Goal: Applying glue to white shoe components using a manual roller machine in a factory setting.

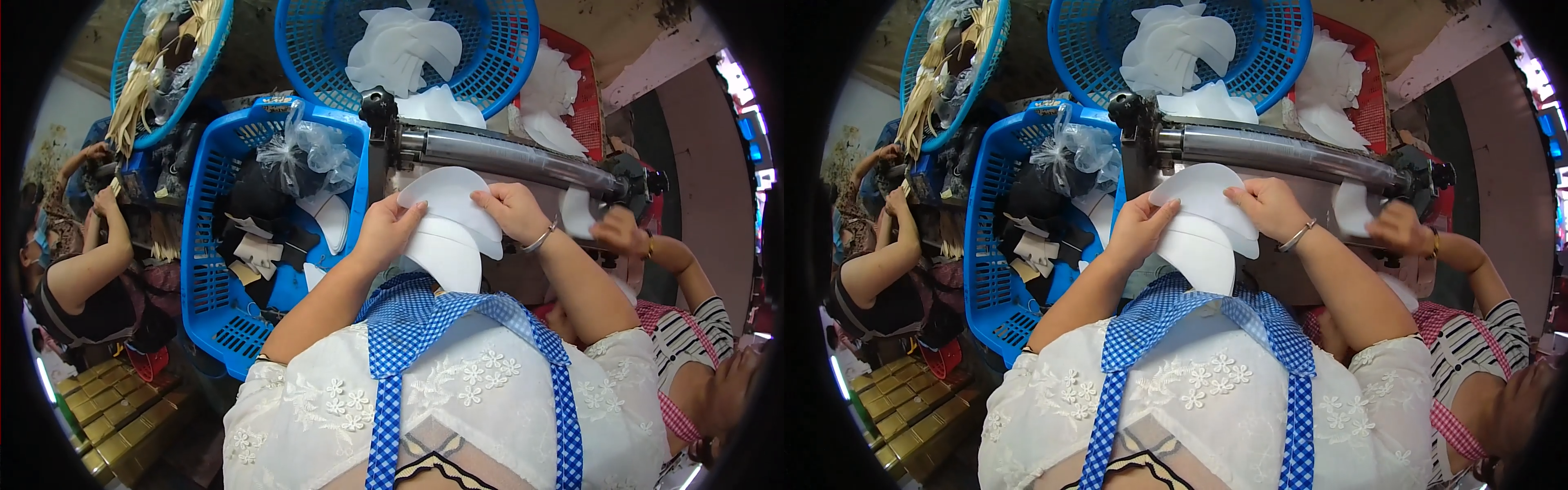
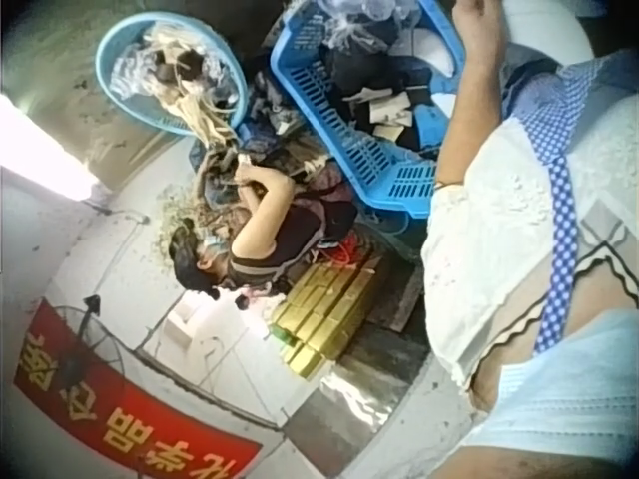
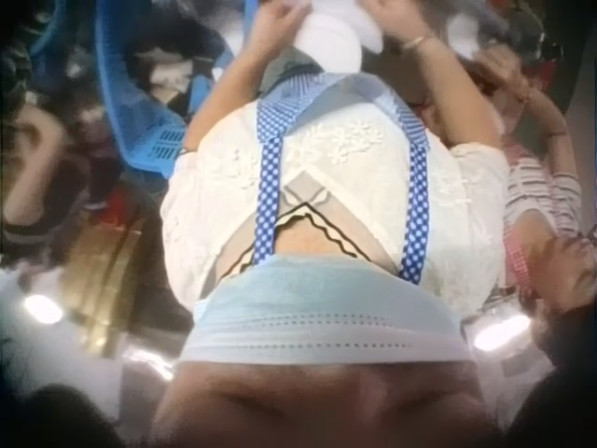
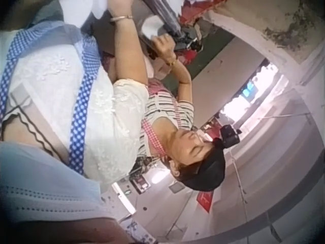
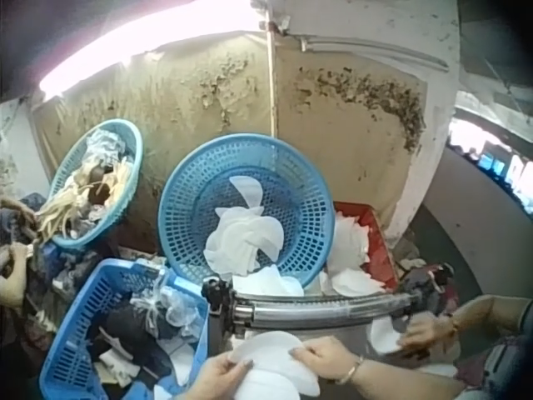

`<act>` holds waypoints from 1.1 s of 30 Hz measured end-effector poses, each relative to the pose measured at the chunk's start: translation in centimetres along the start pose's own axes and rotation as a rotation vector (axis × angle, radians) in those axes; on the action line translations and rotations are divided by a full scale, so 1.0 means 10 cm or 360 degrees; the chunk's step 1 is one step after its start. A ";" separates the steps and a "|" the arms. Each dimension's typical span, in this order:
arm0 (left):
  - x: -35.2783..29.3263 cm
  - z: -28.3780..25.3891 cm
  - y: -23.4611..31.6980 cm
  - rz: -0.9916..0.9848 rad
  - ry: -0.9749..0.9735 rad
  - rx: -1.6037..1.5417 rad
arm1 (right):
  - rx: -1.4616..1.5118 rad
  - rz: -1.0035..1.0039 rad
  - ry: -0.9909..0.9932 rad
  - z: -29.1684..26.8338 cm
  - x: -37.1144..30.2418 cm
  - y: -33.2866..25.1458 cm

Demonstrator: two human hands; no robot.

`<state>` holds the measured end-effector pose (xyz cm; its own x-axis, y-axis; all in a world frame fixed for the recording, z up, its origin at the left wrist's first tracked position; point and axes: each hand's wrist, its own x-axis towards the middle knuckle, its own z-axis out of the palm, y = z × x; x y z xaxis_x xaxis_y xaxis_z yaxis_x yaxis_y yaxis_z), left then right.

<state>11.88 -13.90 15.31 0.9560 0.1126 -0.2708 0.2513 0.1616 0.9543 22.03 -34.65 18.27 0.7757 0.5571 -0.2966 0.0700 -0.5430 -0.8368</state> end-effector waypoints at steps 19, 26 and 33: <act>0.12 -0.07 0.13 -0.0140 0.0046 0.0952 | -0.0949 -0.1082 0.0641 -0.36 0.71 -0.14; -0.24 -0.23 0.11 -0.0349 0.0001 0.0447 | -0.1693 -0.1454 0.0102 -0.04 -0.27 -0.07; 0.37 0.21 0.09 -0.0344 0.0124 0.0715 | -0.1155 -0.1223 0.0714 -0.19 0.60 -0.24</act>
<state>15.96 -15.39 15.40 0.8652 0.1989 -0.4604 0.4988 -0.2468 0.8308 27.73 -31.20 19.34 0.5149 0.7029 0.4907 0.8538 -0.4717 -0.2203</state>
